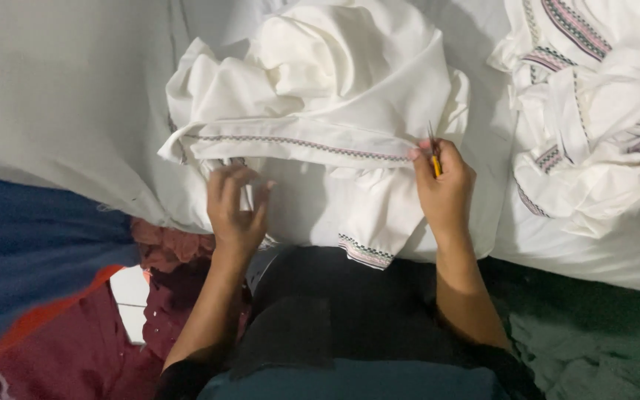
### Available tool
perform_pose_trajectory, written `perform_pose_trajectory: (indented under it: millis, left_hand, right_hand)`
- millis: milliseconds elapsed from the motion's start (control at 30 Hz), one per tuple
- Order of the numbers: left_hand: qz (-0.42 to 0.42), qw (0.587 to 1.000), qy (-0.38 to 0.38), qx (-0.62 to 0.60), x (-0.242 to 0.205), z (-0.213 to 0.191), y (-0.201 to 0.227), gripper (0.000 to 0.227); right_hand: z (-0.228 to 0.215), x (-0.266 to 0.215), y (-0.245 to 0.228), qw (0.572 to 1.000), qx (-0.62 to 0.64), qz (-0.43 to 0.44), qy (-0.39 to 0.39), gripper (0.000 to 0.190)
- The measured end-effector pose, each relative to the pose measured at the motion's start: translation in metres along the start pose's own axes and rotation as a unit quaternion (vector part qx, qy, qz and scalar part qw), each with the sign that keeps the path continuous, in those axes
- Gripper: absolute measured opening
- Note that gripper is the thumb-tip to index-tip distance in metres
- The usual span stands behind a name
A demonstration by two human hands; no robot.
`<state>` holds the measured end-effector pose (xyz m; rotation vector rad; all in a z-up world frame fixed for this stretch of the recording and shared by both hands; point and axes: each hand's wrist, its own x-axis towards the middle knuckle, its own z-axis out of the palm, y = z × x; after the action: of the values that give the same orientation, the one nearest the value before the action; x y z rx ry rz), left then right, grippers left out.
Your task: The person is inspecting white garments and using a pair of thread snips to remove loose threads from the seams and edges.
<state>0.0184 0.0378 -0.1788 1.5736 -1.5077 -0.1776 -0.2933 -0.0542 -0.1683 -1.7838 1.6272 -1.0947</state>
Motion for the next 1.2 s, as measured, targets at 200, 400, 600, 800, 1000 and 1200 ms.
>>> perform_pose_trajectory:
  millis: [200,400,600,800,1000,1200]
  left_hand:
    - [-0.061,0.985,0.117,0.109,0.019,-0.028,-0.035,0.074]
    - [-0.116,0.976,0.101,-0.155,0.042,-0.036,-0.040,0.005]
    - [-0.269,0.876,0.054,-0.396,0.043,-0.040,-0.042,0.030]
    - [-0.271,0.854,-0.211,-0.391,0.077,-0.049,0.016,0.048]
    - [-0.341,0.834,-0.234,-0.366,0.077,-0.017,0.026,0.049]
    - [-0.377,0.831,-0.153,-0.380,0.052,0.011,-0.033,0.025]
  right_hand:
    - [-0.010,0.002,0.039,0.999,0.036,0.022,0.009,0.003]
    - [-0.012,0.007,-0.004,0.997,-0.053,-0.038,-0.043,0.017]
    - [-0.035,0.018,0.048,0.989,0.114,0.092,-0.037,0.009]
    - [-0.102,0.044,0.057,0.970,0.176,0.163,0.042,0.009]
    - [-0.064,0.048,0.043,0.975,-0.124,-0.087,0.163,0.011]
    - [0.000,0.008,-0.017,0.954,-0.062,-0.261,0.132,0.015]
